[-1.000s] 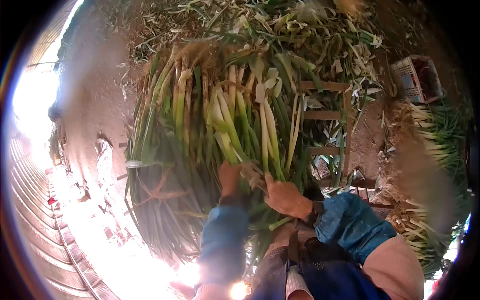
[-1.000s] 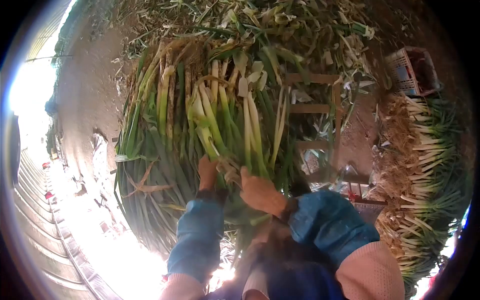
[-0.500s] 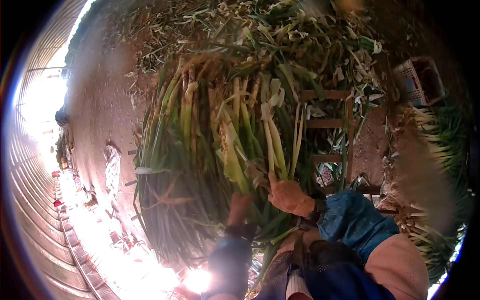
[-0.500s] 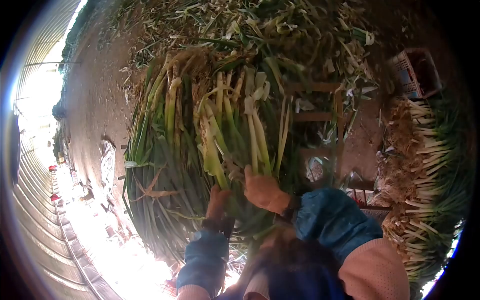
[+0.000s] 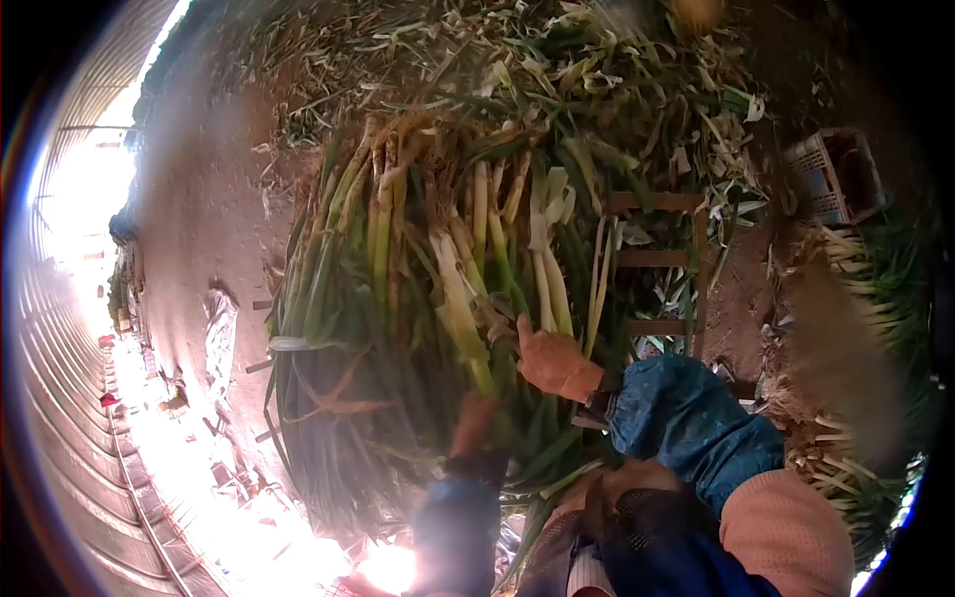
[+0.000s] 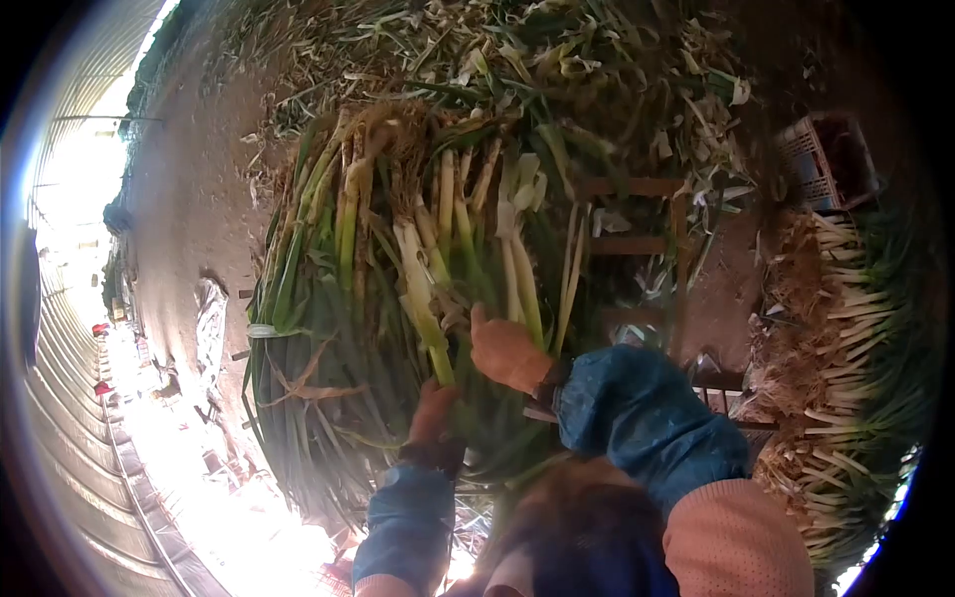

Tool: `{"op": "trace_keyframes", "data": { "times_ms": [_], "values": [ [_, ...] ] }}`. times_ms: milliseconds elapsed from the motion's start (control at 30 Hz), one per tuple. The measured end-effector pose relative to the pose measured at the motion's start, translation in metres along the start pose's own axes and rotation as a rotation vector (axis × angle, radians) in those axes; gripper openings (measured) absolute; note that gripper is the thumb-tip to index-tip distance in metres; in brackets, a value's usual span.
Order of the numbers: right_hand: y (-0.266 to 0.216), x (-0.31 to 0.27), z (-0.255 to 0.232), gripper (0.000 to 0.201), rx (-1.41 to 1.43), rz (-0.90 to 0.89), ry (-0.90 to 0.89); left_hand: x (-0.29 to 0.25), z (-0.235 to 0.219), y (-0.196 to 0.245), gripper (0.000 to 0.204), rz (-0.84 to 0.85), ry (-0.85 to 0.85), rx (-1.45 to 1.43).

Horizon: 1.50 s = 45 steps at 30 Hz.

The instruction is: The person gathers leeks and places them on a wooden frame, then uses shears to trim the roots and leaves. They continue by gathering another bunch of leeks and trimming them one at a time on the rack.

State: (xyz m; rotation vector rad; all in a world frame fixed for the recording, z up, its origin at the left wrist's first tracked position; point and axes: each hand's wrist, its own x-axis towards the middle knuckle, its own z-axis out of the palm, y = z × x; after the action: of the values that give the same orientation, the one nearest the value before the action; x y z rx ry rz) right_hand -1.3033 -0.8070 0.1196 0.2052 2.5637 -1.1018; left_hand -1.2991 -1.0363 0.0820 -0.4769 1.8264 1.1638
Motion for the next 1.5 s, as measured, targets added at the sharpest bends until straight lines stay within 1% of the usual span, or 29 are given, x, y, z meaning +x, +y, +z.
{"op": "trace_keyframes", "data": {
  "times_ms": [33,133,167,267,333,367,433,467,533,600,667,700,767,833,867,900,967,1000,1033,1100,1133,1200,1233,1300,1333,1367,1400,1433,1500],
  "values": [
    [0.004,0.007,0.008,0.065,0.011,-0.013,0.011,0.008,-0.006,-0.012,0.042,-0.013,-0.012,-0.041],
    [0.002,0.036,0.014,0.065,0.02,-0.032,0.063,0.015,-0.006,-0.025,0.031,-0.018,0.157,0.083],
    [0.001,0.049,0.013,0.065,0.019,-0.031,0.084,0.013,-0.007,-0.023,0.03,0.003,0.134,0.073],
    [0.005,0.074,0.015,0.064,-0.002,0.09,0.061,-0.002,-0.002,0.001,0.029,0.034,0.05,0.045],
    [0.004,0.061,0.008,0.063,-0.006,0.038,0.073,-0.014,0.004,0.025,0.029,0.014,-0.028,0.029],
    [0.004,0.051,0.001,0.063,-0.012,0.011,0.078,-0.012,0.004,0.023,0.032,-0.004,-0.021,0.045],
    [0.003,0.032,-0.01,0.054,-0.005,0.02,0.031,-0.007,0.001,0.018,0.036,-0.038,-0.002,0.084],
    [0.003,0.024,-0.014,0.05,0.002,0.024,0.006,-0.011,0.005,0.024,0.034,-0.029,-0.003,0.071],
    [0.008,0.012,-0.017,0.056,0.009,0.013,0.028,-0.03,0.015,0.055,0.029,-0.011,-0.006,0.052],
    [0.005,-0.003,-0.023,0.059,0.016,0.013,0.01,-0.049,0.024,0.084,0.031,0.298,0.02,0.467],
    [-0.003,-0.026,-0.034,0.059,0.013,0.027,-0.044,-0.039,0.024,0.093,0.032,0.715,0.065,0.7],
    [-0.008,-0.039,-0.039,0.059,0.02,0.01,-0.099,-0.026,0.019,0.094,0.032,0.973,0.102,0.719],
    [-0.013,-0.06,-0.044,0.059,0.041,-0.024,-0.211,-0.007,0.025,0.101,0.031,0.897,0.028,0.441],
    [0.004,-0.056,-0.035,0.059,0.018,0.043,-0.178,0.006,0.044,0.116,0.031,0.211,-0.17,-0.124],
    [0.018,-0.051,-0.028,0.059,0.005,0.076,-0.162,0.026,0.046,0.086,0.03,0.349,-0.076,0.225],
    [0.04,-0.039,-0.023,0.062,0.015,0.082,-0.058,0.058,0.047,0.039,0.028,0.481,0.023,0.573],
    [0.069,-0.02,-0.031,0.063,-0.003,0.117,0.084,0.066,0.068,0.004,0.027,0.516,0.161,0.895],
    [0.072,-0.02,-0.032,0.063,-0.008,0.135,0.146,0.049,0.084,0.003,0.027,0.425,0.197,0.868],
    [0.07,-0.025,-0.03,0.058,-0.015,0.13,0.068,0.038,0.1,0.006,0.027,0.34,0.236,0.842],
    [0.051,-0.045,-0.035,0.049,-0.028,0.125,-0.084,0.039,0.124,-0.015,0.024,0.306,0.273,0.828],
    [0.05,-0.054,-0.029,0.049,-0.031,0.08,-0.127,0.04,0.129,-0.025,0.023,0.293,0.294,0.821],
    [0.053,-0.067,-0.014,0.048,-0.033,-0.013,-0.207,0.031,0.131,-0.017,0.019,0.318,0.263,0.868],
    [0.067,-0.06,-0.003,0.05,-0.05,0.018,-0.238,0.025,0.13,-0.012,0.017,0.328,0.245,0.894],
    [0.131,-0.03,0.021,0.053,-0.116,0.069,-0.153,0.025,0.11,0.003,0.014,0.557,0.253,1.238],
    [0.138,-0.023,0.019,0.054,-0.127,0.086,-0.092,0.029,0.098,0.016,0.014,0.679,0.257,1.406],
    [0.145,-0.016,0.016,0.055,-0.136,0.103,-0.031,0.036,0.092,0.035,0.014,0.707,0.373,1.467],
    [0.135,-0.02,0.001,0.056,-0.118,0.115,0.037,0.044,0.088,0.05,0.015,0.727,0.485,1.524],
    [0.125,-0.025,-0.01,0.058,-0.102,0.131,0.103,0.059,0.084,0.051,0.016,0.744,0.557,1.26],
    [0.105,-0.037,-0.01,0.059,-0.074,0.168,-0.03,0.092,0.082,0.045,0.021,0.764,0.687,0.718]
  ]
}}
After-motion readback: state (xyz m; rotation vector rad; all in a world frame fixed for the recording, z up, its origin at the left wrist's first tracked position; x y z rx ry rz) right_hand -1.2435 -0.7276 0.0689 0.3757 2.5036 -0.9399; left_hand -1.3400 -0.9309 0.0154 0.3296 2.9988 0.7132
